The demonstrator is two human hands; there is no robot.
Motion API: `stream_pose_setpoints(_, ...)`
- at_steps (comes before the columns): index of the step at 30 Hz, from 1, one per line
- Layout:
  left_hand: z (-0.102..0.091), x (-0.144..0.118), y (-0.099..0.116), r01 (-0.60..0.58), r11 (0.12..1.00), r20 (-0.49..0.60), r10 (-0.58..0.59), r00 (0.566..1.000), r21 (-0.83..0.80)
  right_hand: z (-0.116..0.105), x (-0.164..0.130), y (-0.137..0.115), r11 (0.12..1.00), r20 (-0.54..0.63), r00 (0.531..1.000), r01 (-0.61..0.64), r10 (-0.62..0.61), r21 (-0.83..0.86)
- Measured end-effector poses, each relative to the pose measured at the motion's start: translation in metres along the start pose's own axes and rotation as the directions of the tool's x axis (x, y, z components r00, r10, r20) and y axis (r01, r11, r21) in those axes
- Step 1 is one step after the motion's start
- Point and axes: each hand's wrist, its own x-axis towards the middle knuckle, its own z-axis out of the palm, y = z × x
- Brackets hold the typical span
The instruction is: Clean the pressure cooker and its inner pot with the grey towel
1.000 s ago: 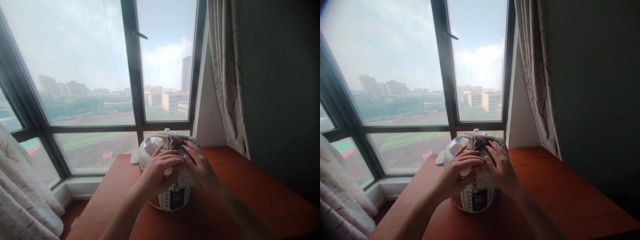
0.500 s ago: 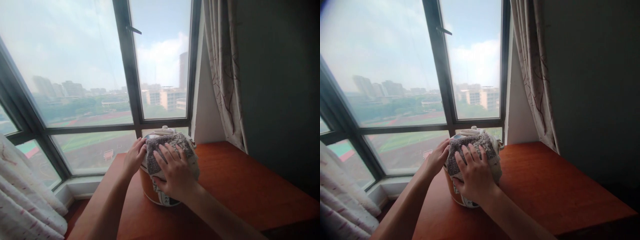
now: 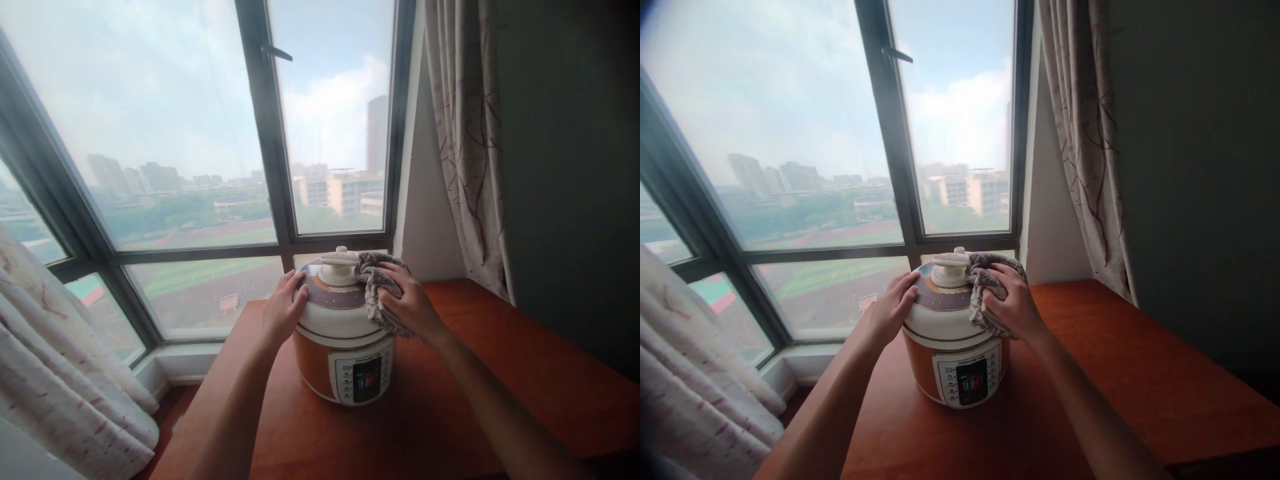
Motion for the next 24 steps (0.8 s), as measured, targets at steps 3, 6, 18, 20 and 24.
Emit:
stream_pose_setpoints(3, 0.001, 0.0, -0.001, 0.013, 1.0, -0.002, -0.013, 1.0, -0.001, -0.002, 0.035, 0.015, 0.989, 0.077, 0.986, -0.146, 0.145, 0.012)
stream_pose_setpoints(6, 0.0, -0.001, 0.001, 0.024, 1.0, -0.004, -0.024, 1.0, 0.004, 0.002, 0.067, 0.024, 0.971, 0.202, 0.952, -0.215, 0.231, -0.1)
stream_pose_setpoints(18, 0.003, 0.0, -0.001, 0.016, 1.0, -0.011, -0.016, 1.0, 0.0, 0.001, 0.074, 0.036, 0.977, 0.355, 0.916, -0.137, 0.188, -0.163)
stream_pose_setpoints(20, 0.003, -0.001, -0.002, 0.018, 1.0, -0.011, -0.018, 1.0, -0.007, -0.006, 0.061, 0.038, 0.985, 0.337, 0.932, -0.09, 0.135, -0.146)
stream_pose_setpoints(24, 0.003, -0.001, -0.003, -0.007, 1.0, -0.013, 0.007, 1.0, -0.016, -0.012, 0.06, 0.045, 0.987, 0.291, 0.95, -0.079, 0.116, -0.137)
